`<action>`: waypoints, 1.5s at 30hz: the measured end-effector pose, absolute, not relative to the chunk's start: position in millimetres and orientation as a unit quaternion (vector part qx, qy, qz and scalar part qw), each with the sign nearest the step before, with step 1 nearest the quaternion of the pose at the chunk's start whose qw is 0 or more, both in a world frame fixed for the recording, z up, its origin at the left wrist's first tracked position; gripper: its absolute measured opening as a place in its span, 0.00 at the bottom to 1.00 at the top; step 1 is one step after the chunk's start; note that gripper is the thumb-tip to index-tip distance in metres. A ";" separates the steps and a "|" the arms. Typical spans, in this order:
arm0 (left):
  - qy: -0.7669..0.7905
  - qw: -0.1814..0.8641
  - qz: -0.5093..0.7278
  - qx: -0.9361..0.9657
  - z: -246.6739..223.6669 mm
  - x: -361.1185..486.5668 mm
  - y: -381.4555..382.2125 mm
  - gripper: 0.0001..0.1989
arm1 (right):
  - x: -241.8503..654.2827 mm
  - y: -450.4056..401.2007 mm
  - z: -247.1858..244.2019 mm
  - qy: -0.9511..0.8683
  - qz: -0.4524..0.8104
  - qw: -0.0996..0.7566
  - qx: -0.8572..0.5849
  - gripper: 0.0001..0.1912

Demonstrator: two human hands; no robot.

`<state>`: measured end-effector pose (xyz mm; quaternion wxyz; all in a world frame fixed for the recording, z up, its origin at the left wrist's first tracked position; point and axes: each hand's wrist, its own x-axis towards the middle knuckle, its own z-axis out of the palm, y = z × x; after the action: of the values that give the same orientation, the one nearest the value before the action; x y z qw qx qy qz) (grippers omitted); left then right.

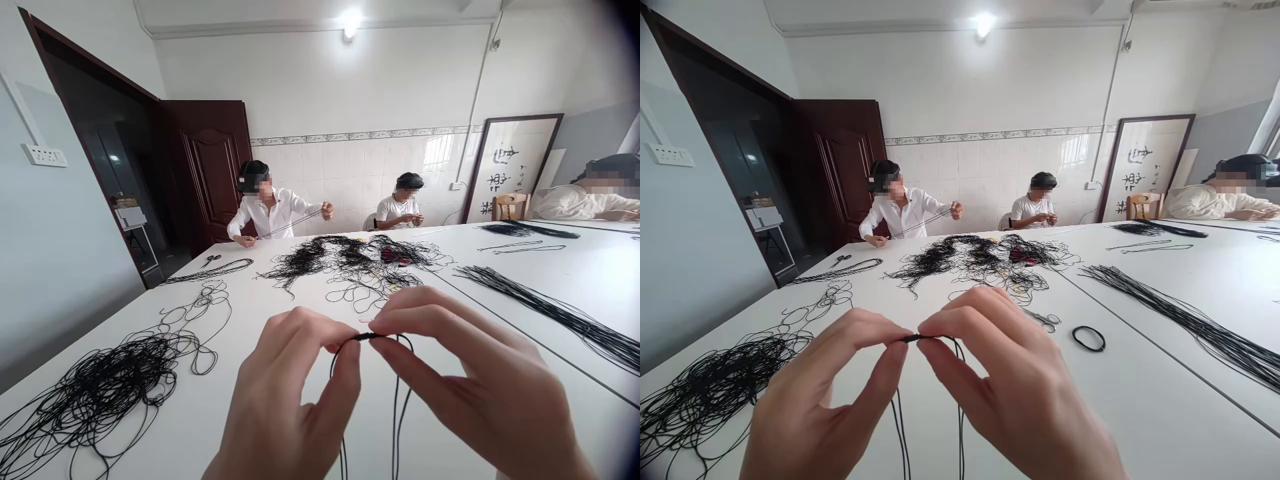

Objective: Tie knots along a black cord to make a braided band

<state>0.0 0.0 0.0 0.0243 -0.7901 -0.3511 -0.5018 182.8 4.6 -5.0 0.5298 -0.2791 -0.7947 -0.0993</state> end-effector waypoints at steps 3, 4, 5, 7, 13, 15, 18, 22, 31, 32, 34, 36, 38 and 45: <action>-0.345 0.022 -0.509 -0.788 -1.5 0.3 -0.7 0.08 | 183.3 3.8 -4.0 -0.799 -0.093 0.530 -0.269 0.08; -0.343 0.020 -0.511 -0.788 -1.7 0.5 -0.7 0.09 | 183.3 3.4 -3.7 -0.800 -0.093 0.529 -0.267 0.08; -0.342 0.018 -0.511 -0.788 -1.8 0.7 -0.7 0.09 | 183.2 3.0 -3.5 -0.801 -0.093 0.528 -0.265 0.08; -0.340 0.016 -0.507 -0.791 -1.3 1.3 -0.7 0.09 | 183.1 2.1 -3.3 -0.803 -0.094 0.526 -0.264 0.09; -0.330 0.027 -0.495 -0.804 0.2 0.8 -2.9 0.10 | 183.7 2.2 -5.0 -0.798 -0.099 0.530 -0.267 0.08; -0.326 0.033 -0.492 -0.807 0.4 0.3 -3.1 0.11 | 183.7 3.1 -6.1 -0.800 -0.096 0.530 -0.264 0.08; -0.320 0.044 -0.488 -0.811 0.2 0.1 -2.6 0.10 | 183.4 3.7 -7.4 -0.804 -0.084 0.528 -0.259 0.09; -0.298 0.079 -0.482 -0.820 -0.5 0.9 -1.9 0.11 | 183.1 2.6 -6.7 -0.812 -0.064 0.519 -0.260 0.08; -0.323 0.015 -0.523 -0.789 -1.9 1.8 -3.0 0.10 | 185.2 3.0 -2.9 -0.806 -0.085 0.543 -0.220 0.11; -0.326 0.001 -0.522 -0.788 -1.6 1.4 -3.7 0.10 | 185.1 3.1 -2.5 -0.806 -0.092 0.546 -0.211 0.12; -0.324 -0.018 -0.519 -0.791 -0.9 0.4 -5.3 0.10 | 184.4 3.1 -1.7 -0.805 -0.099 0.551 -0.196 0.13; -0.320 -0.028 -0.516 -0.794 -1.0 -0.3 -6.4 0.10 | 183.1 3.2 -1.0 -0.803 -0.107 0.554 -0.193 0.13; -0.312 -0.022 -0.521 -0.794 -1.4 -0.6 -6.0 0.10 | 181.9 3.7 -0.7 -0.798 -0.121 0.556 -0.198 0.12; -0.255 0.113 -0.516 -0.810 0.8 0.7 5.3 0.09 | 181.2 8.5 -2.6 -0.800 -0.144 0.538 -0.225 0.09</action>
<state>0.7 5.3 0.8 0.1132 -0.8099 -0.2554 -0.5157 181.2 8.5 -2.6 0.5381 -0.2246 -0.7995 -0.1441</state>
